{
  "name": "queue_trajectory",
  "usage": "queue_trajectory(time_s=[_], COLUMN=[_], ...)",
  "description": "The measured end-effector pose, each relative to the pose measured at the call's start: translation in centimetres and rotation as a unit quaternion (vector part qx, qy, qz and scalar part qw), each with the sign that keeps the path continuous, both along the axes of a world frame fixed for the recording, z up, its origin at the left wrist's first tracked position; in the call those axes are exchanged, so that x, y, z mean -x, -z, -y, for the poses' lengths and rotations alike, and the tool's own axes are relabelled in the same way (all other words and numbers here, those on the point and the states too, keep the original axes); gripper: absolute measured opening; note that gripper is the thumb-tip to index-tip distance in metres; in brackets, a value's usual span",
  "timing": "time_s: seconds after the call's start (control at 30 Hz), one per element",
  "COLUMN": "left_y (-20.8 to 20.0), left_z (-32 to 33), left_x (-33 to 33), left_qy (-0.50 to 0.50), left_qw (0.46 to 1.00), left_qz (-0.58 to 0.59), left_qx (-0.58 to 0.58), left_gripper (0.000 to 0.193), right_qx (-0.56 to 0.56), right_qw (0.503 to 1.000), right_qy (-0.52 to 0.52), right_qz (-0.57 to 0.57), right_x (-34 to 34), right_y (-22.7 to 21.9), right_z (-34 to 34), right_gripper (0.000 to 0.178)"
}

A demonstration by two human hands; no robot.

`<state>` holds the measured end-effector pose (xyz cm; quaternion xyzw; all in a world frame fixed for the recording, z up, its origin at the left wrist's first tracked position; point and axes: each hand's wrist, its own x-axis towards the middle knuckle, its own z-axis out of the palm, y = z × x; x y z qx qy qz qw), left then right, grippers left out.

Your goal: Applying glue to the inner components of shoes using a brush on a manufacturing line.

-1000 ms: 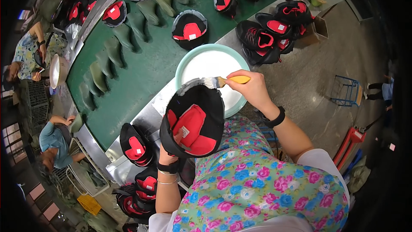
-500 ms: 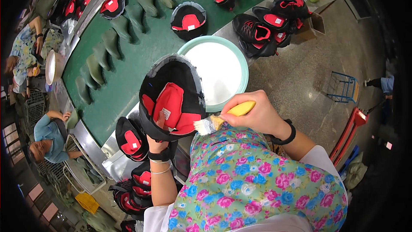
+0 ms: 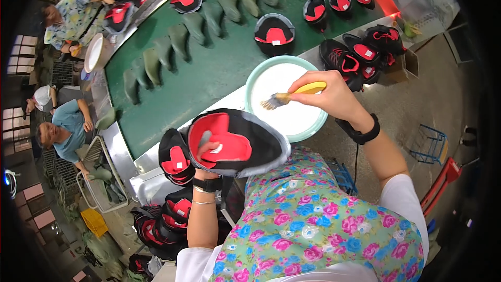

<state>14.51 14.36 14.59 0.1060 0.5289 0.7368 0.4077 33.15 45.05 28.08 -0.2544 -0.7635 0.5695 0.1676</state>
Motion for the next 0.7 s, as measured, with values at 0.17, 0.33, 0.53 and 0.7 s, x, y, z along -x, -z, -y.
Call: queue_trajectory(time_s=[0.17, 0.33, 0.53, 0.7], left_y=[-3.2, -4.7, 2.8, -2.3], left_z=[-4.8, -7.9, -6.0, -7.4], left_x=[-0.4, -2.6, -0.6, 5.5], left_qy=[0.243, 0.273, 0.206, 0.073], left_qw=[0.949, 0.960, 0.972, 0.960], left_qz=[-0.078, -0.058, 0.098, 0.267], left_qx=[0.184, 0.019, 0.055, 0.035], left_gripper=[0.029, 0.027, 0.019, 0.042], right_qx=[0.030, -0.022, 0.096, 0.166], right_qw=[0.959, 0.989, 0.992, 0.959], right_qy=[-0.265, -0.137, 0.037, 0.229], right_qz=[-0.095, -0.055, 0.078, 0.002], right_x=[5.1, 5.7, 0.4, -2.5], right_y=[-3.8, -1.1, 4.9, 5.5], right_z=[3.3, 2.0, -1.2, -1.9], right_gripper=[0.018, 0.017, 0.015, 0.012])
